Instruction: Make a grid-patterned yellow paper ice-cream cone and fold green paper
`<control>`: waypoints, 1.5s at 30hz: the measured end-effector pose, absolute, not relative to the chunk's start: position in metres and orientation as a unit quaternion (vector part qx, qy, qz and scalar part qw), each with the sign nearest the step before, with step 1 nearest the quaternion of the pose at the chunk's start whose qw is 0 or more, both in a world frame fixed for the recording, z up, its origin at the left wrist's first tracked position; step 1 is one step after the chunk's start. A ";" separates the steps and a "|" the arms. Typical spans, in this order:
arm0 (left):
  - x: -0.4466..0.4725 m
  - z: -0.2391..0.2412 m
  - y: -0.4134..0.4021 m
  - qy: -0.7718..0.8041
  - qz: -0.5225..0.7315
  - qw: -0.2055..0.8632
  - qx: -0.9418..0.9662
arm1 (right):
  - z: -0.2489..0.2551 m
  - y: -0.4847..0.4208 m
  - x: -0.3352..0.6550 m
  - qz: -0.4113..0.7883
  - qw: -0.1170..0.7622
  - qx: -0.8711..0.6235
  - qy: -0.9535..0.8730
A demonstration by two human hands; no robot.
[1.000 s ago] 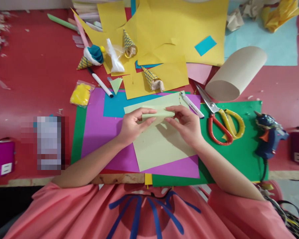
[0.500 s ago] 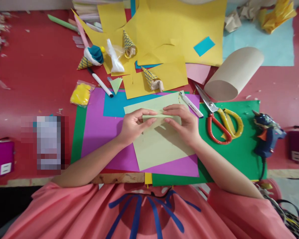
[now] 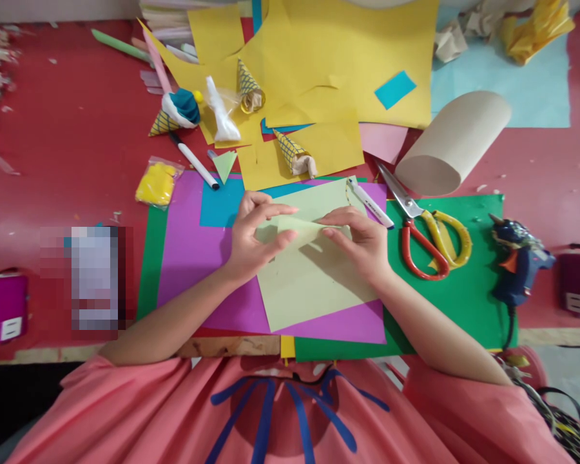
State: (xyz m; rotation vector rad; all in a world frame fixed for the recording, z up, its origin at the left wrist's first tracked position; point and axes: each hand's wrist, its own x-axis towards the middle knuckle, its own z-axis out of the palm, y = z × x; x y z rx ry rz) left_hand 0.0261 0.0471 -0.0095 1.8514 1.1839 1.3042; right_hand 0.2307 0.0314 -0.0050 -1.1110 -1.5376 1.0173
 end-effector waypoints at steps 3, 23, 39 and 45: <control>0.027 -0.008 0.047 0.397 0.461 0.347 0.714 | -0.004 0.030 0.229 0.426 0.462 -0.454 -0.631; 0.030 -0.003 0.044 0.448 0.432 0.433 0.652 | -0.008 0.027 0.233 0.486 0.422 -0.484 -0.593; 0.030 -0.006 0.043 0.476 0.409 0.410 0.661 | -0.004 0.028 0.230 0.523 0.419 -0.509 -0.540; 0.030 -0.007 0.043 0.477 0.413 0.410 0.659 | -0.004 0.029 0.229 0.522 0.422 -0.515 -0.533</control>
